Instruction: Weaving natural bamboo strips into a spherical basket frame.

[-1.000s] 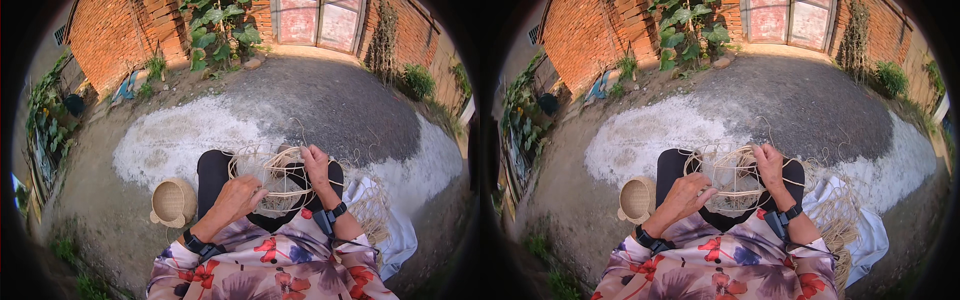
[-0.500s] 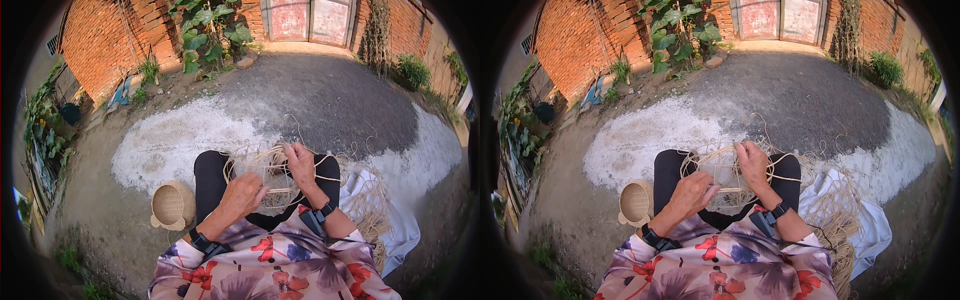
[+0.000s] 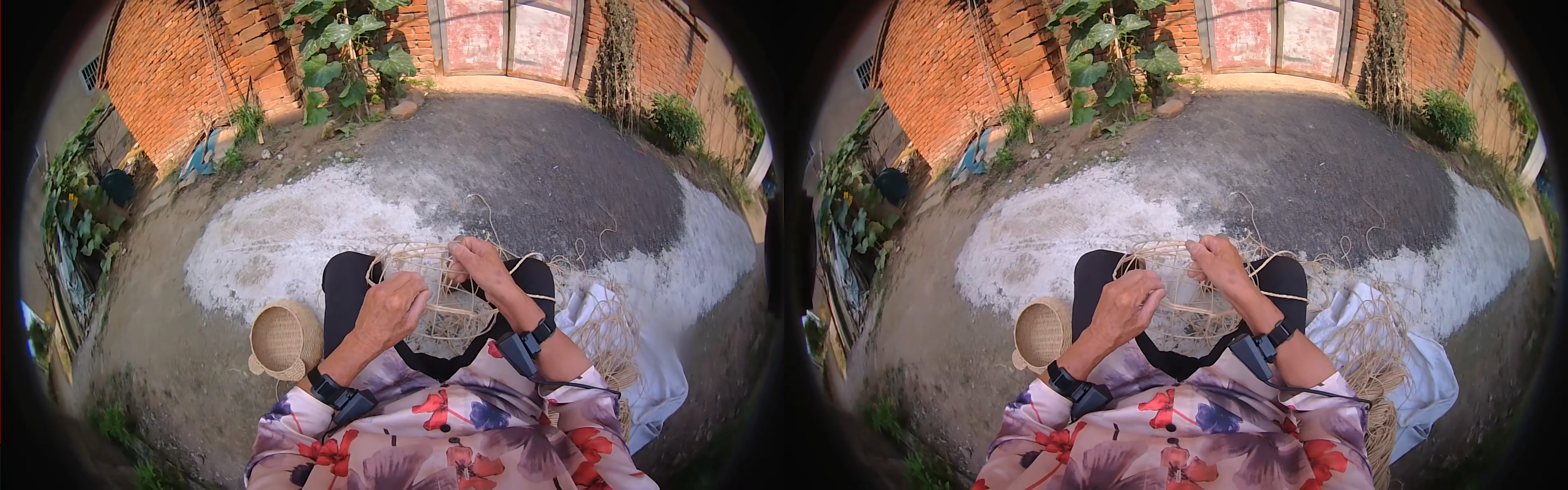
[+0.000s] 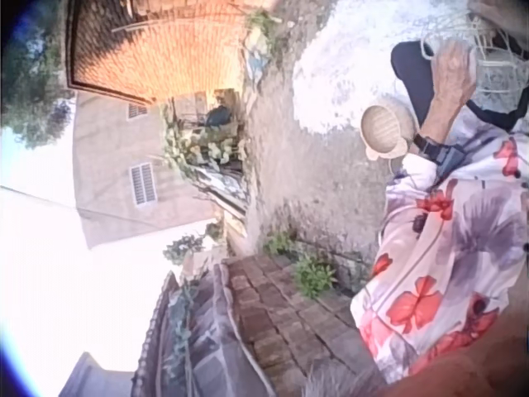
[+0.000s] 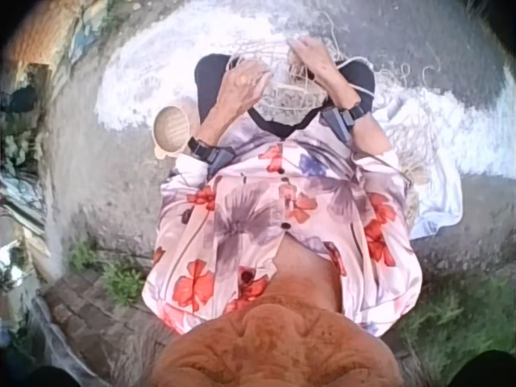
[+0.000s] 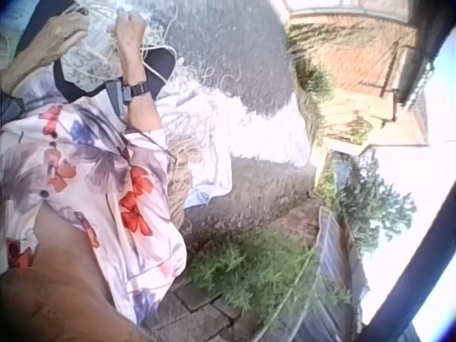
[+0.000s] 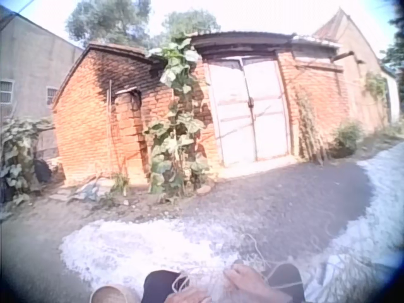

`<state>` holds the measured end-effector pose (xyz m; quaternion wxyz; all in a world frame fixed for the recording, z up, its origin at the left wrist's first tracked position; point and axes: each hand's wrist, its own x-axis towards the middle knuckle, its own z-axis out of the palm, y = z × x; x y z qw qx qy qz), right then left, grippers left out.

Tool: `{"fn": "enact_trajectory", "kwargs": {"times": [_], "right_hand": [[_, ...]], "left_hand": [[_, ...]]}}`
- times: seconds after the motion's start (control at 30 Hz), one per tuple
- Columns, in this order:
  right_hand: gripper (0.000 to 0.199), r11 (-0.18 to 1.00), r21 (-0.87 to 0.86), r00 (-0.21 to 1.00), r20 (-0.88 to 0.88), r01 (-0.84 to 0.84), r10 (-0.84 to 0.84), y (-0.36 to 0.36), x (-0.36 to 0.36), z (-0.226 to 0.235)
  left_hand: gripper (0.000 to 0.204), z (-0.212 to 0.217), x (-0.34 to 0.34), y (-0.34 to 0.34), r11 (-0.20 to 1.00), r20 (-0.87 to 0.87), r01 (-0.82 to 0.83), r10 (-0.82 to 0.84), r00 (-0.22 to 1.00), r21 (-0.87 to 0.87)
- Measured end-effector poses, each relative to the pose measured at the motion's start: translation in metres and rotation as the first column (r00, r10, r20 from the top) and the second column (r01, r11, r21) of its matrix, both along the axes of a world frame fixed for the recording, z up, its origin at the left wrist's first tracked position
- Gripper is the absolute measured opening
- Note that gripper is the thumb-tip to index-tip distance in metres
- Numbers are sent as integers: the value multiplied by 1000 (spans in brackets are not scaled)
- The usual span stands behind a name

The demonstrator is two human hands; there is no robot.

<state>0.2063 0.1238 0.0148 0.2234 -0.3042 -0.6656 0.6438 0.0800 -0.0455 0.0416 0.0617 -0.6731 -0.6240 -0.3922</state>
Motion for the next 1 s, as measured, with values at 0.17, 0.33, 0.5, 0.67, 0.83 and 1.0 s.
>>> {"fn": "enact_trajectory", "kwargs": {"times": [0.17, 0.33, 0.5, 0.67, 0.83, 1.0], "right_hand": [[27, 1000, -25, 998, -55, -4, 2, 0, 1, -5], [32, 1000, 15, 997, -76, 24, -23, -4, 1, -11], [37, 949, 256, 983, -71, 182, -170, -16, -5, -21], [33, 924, 243, 954, -125, 295, -272, -21, -2, -23], [28, 937, 217, 953, -195, 274, -234, -13, 14, -12], [30, 967, 95, 952, -221, 236, -210, -12, 24, -8]], "left_hand": [[21, -6, 14, 5, 951, -139, -9, -36, 990, -311], [31, -12, 20, 4, 953, -164, -7, -45, 985, -303], [31, -12, 23, 4, 942, -192, -27, -40, 981, -334], [27, -7, 28, 4, 942, -177, 6, -70, 982, -337], [17, 9, 21, -3, 989, -72, 41, -52, 996, -144], [18, 14, 4, -11, 999, 9, -28, 28, 1000, -25]]}}
